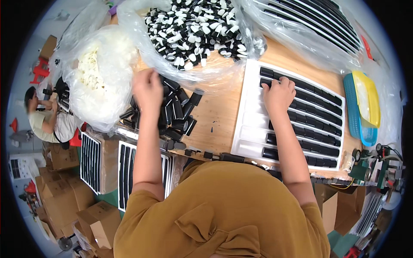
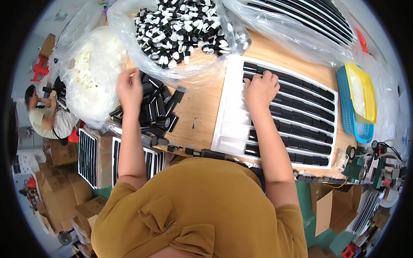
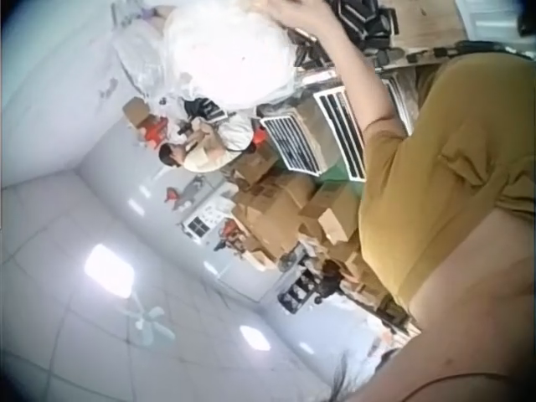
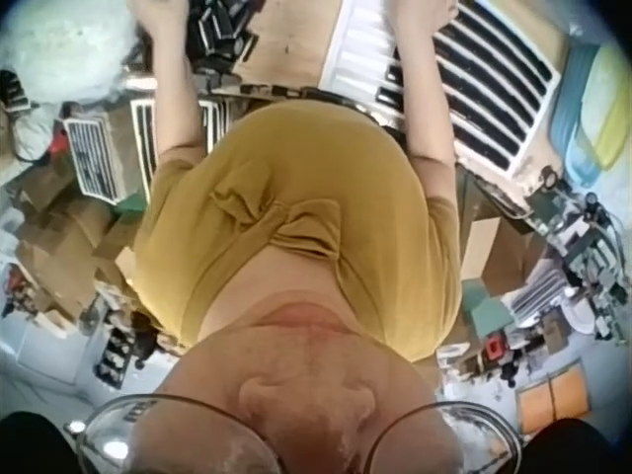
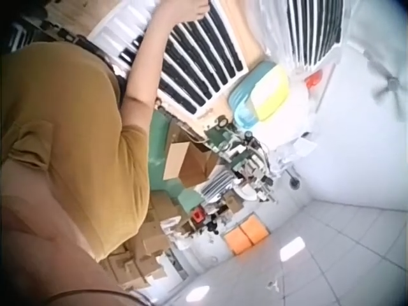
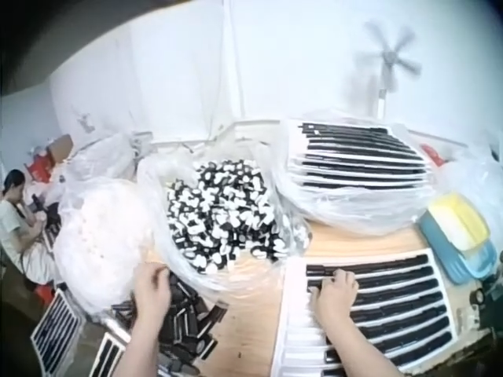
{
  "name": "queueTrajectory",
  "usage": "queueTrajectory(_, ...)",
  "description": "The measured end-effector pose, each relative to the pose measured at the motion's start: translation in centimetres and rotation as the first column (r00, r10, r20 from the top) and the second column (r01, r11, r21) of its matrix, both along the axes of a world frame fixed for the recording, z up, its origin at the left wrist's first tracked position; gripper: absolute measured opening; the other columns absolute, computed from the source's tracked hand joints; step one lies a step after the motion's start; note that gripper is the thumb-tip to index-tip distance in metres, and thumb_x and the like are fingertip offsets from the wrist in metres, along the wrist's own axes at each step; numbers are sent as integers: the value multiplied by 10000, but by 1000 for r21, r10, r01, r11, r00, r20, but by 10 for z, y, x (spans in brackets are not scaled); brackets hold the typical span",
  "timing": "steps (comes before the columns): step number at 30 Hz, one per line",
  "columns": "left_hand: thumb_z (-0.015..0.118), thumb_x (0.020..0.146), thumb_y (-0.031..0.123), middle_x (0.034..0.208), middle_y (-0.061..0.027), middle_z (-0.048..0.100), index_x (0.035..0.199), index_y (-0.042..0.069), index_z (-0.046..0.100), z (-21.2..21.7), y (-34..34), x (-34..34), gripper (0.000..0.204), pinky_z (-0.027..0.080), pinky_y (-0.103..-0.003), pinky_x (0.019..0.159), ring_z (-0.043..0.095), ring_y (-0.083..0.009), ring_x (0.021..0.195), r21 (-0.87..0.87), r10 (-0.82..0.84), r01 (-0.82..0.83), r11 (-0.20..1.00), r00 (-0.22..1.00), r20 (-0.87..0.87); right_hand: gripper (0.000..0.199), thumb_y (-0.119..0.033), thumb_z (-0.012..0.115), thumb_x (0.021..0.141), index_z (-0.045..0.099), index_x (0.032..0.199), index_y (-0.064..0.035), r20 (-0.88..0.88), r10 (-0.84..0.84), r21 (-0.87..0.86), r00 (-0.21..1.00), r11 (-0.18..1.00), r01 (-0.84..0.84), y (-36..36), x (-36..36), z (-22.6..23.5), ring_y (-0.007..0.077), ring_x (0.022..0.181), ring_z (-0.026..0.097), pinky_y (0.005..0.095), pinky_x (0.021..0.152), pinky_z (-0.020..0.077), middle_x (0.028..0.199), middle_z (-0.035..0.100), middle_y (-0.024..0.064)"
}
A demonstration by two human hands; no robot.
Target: Assemble small plastic components by inserting white parts into black cylindrical housings and arranging them on a tray.
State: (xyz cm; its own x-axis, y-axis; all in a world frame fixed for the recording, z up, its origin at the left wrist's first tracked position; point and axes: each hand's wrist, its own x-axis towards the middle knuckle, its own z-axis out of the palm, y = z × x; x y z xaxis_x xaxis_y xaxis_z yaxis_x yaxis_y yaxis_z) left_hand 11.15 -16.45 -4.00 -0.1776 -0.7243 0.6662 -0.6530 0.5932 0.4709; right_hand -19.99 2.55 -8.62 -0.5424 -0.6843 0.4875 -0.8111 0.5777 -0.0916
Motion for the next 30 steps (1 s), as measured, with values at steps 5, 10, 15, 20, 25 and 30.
queueTrajectory(5, 631, 824, 101, 866, -161, 670, 927, 28, 676, -28, -18, -79, 134, 504, -434, 737, 638, -344, 829, 157, -251, 224, 962, 951, 180, 390, -414, 738, 753, 682, 921, -66, 163, -31, 43, 986, 999, 24, -5, -6, 1, 323, 1024, 489, 448, 853, 407, 1036, 573, 127)
queueTrajectory(10, 716, 735, 157, 858, -181, 660, 823, 3, 631, -50, -53, -116, 196, 503, -450, 741, 602, -385, 860, 237, -104, -1, 971, 897, 429, 483, -487, 749, 723, 653, 970, -83, 339, -50, 158, 939, 988, -5, -9, -17, 10, 324, 1042, 475, 450, 883, 390, 1071, 545, 142)
queueTrajectory(15, 783, 689, 197, 856, -167, 662, 858, 13, 565, -34, -43, -128, 332, 509, -441, 766, 616, -346, 956, 452, -252, 57, 890, 888, 385, 458, -409, 822, 651, 642, 940, -102, 456, 11, 112, 890, 991, -70, -7, -29, 3, 313, 1070, 459, 473, 1009, 268, 1067, 557, 106)
queueTrajectory(20, 770, 713, 165, 1004, -179, 599, 967, 35, 606, -42, -25, -114, 328, 497, -431, 772, 609, -360, 916, 422, -330, 178, 889, 888, 321, 389, -355, 828, 655, 645, 884, -99, 431, 58, 95, 901, 989, -109, -7, -21, 8, 280, 942, 538, 466, 986, 292, 911, 635, 65)
queueTrajectory(25, 700, 824, 105, 866, -91, 637, 1031, 14, 659, -16, 17, -106, 230, 480, -290, 628, 586, -194, 666, 265, -343, 397, 879, 911, -228, 381, -347, 812, 669, 658, 935, -121, 426, 123, 133, 896, 972, -196, -5, -29, 8, 267, 1010, 518, 449, 1012, 276, 972, 622, 62)
queueTrajectory(30, 643, 875, 37, 865, -73, 648, 1090, -7, 571, 2, 88, -105, 231, 550, -263, 675, 678, -189, 781, 520, -29, 809, 274, 548, -836, 370, -340, 797, 681, 652, 950, -130, 480, 166, 161, 861, 949, -273, -2, -34, 10, 266, 1027, 509, 423, 1013, 277, 994, 615, 63)
